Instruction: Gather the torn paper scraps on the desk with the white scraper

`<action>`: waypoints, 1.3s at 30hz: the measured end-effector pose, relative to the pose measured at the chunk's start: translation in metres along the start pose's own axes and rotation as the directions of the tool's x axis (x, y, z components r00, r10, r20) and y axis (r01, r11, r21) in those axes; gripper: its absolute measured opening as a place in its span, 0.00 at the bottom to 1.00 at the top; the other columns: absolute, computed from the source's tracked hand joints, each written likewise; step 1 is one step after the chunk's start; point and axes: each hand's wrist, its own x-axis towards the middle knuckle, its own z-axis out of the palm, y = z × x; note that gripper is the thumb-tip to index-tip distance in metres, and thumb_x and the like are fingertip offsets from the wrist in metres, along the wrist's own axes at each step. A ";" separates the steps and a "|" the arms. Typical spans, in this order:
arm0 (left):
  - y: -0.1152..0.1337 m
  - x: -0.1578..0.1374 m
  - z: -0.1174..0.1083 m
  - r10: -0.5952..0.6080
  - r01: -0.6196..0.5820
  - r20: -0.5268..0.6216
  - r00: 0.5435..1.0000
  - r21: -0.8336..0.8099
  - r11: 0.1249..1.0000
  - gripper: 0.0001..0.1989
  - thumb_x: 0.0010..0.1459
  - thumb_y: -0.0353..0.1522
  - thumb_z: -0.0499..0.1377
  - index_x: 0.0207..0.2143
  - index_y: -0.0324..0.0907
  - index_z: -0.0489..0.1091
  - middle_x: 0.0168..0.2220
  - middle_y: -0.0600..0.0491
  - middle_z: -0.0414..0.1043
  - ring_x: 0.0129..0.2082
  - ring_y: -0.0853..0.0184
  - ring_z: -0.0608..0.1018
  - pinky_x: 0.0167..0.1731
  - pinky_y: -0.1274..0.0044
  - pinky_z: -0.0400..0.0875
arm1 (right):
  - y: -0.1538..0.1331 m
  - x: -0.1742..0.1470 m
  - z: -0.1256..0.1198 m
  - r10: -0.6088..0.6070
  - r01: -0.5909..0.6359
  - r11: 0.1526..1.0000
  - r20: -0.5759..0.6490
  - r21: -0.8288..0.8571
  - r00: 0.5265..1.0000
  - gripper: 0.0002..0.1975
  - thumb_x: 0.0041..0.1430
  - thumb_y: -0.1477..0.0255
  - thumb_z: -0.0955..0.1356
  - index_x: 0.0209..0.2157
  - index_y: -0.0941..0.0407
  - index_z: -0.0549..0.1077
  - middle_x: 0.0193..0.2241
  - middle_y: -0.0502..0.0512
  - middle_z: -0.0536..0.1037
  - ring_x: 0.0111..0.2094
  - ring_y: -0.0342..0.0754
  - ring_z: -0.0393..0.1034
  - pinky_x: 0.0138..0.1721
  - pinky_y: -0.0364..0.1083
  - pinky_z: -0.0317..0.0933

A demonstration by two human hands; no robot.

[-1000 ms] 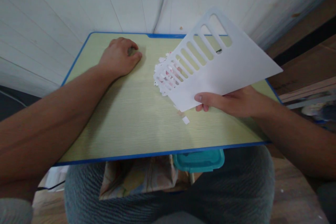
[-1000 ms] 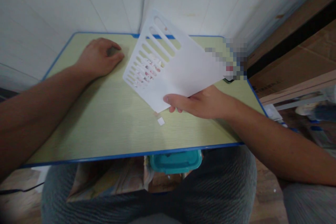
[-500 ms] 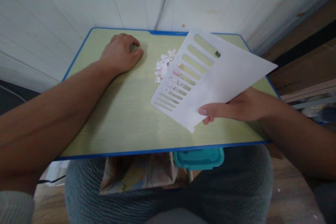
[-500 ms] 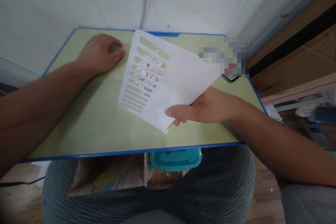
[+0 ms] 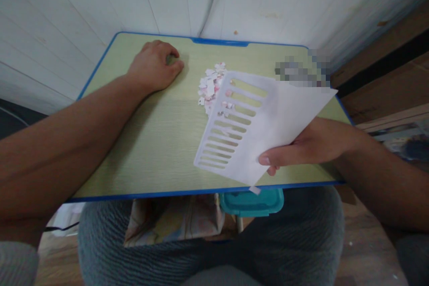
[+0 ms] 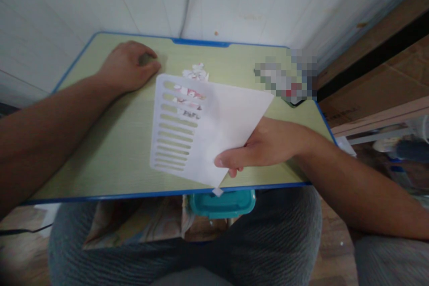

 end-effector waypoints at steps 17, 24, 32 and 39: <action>0.006 -0.002 -0.002 -0.009 0.009 0.015 1.000 -0.004 1.000 0.26 0.75 0.44 0.56 0.66 0.45 0.81 0.67 0.47 0.80 0.65 0.50 0.74 0.78 0.52 0.67 | 0.002 0.010 0.003 -0.130 -0.008 0.962 -0.481 -0.273 0.867 0.21 0.71 0.55 0.81 0.25 0.47 0.81 0.24 0.53 0.84 0.28 0.57 0.83 0.36 0.57 0.83; 0.011 -0.004 -0.001 -0.049 0.049 -0.007 0.999 -0.039 0.998 0.21 0.75 0.42 0.60 0.64 0.48 0.82 0.68 0.47 0.80 0.70 0.49 0.74 0.78 0.55 0.66 | 0.009 0.010 0.008 -0.167 -0.017 0.913 -0.410 -0.409 0.896 0.24 0.73 0.51 0.78 0.25 0.48 0.81 0.25 0.52 0.85 0.28 0.56 0.83 0.34 0.53 0.80; 0.014 -0.003 0.003 -0.036 0.039 -0.051 0.998 0.045 0.998 0.18 0.77 0.37 0.64 0.63 0.44 0.83 0.66 0.46 0.82 0.68 0.52 0.77 0.75 0.58 0.70 | 0.003 0.006 0.017 -0.176 0.017 0.906 -0.340 -0.423 0.924 0.18 0.76 0.62 0.76 0.27 0.45 0.83 0.26 0.49 0.87 0.31 0.56 0.86 0.45 0.54 0.84; 0.018 -0.005 -0.001 -0.066 0.066 -0.003 0.998 0.030 0.997 0.18 0.81 0.40 0.60 0.66 0.53 0.81 0.70 0.57 0.79 0.68 0.55 0.73 0.77 0.58 0.68 | 0.002 0.006 0.022 -0.152 0.001 0.912 -0.335 -0.410 0.930 0.17 0.73 0.60 0.79 0.26 0.43 0.84 0.26 0.48 0.86 0.31 0.59 0.85 0.46 0.58 0.84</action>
